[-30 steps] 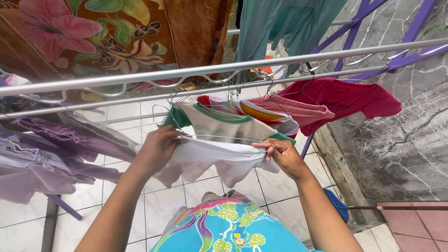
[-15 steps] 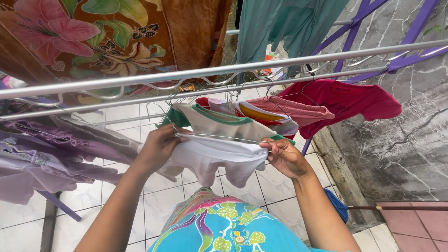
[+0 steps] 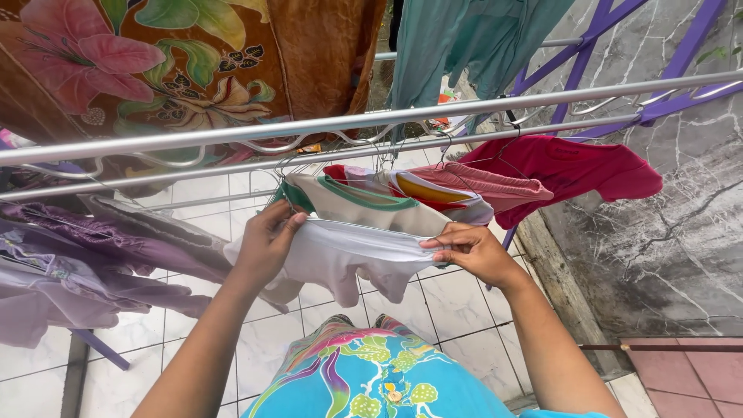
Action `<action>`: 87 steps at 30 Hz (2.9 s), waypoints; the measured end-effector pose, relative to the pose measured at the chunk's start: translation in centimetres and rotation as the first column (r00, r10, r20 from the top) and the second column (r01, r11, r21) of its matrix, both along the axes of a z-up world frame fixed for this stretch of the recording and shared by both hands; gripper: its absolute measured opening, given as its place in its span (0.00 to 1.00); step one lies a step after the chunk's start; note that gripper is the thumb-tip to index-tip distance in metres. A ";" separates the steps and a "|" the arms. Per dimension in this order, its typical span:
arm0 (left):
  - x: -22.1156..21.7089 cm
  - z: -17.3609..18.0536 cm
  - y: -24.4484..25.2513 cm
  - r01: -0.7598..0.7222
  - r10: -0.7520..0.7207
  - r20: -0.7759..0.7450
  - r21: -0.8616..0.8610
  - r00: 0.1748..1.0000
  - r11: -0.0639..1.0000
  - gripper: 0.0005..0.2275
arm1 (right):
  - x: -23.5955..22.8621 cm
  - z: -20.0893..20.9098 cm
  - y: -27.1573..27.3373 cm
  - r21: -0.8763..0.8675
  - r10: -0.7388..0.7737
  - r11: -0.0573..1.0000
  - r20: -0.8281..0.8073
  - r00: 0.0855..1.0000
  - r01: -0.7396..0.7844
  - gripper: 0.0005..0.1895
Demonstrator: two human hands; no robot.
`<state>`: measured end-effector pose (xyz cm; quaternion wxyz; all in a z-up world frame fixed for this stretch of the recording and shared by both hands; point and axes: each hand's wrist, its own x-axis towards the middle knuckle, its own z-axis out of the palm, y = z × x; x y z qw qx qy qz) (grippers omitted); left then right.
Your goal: Hanging various pieces of laundry from a basket onto a drying rack, including using a circular clip hanger for smaller items.
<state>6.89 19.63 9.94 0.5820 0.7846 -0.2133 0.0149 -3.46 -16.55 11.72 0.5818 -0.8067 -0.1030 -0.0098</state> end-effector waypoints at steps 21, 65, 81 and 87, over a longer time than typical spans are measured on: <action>0.5 0.1 1.4 0.007 -0.025 0.144 0.122 0.989 0.993 0.11 | 0.9 1.8 -1.3 -0.365 -0.028 0.930 0.039 0.999 0.040 0.07; 7.5 -6.7 17.2 -0.394 0.248 0.315 0.597 0.916 0.699 0.04 | 8.9 1.3 22.9 -0.380 -0.050 0.890 0.467 0.883 0.252 0.07; 4.0 -0.9 14.1 -0.215 0.095 0.211 0.671 0.973 0.710 0.21 | 13.2 -6.6 29.0 -0.483 -0.020 0.723 0.700 0.714 0.494 0.07; 4.7 -3.7 13.7 -0.277 0.096 0.356 0.502 0.930 0.819 0.19 | 10.0 -5.1 28.5 -0.418 -0.081 0.841 0.532 0.843 0.345 0.08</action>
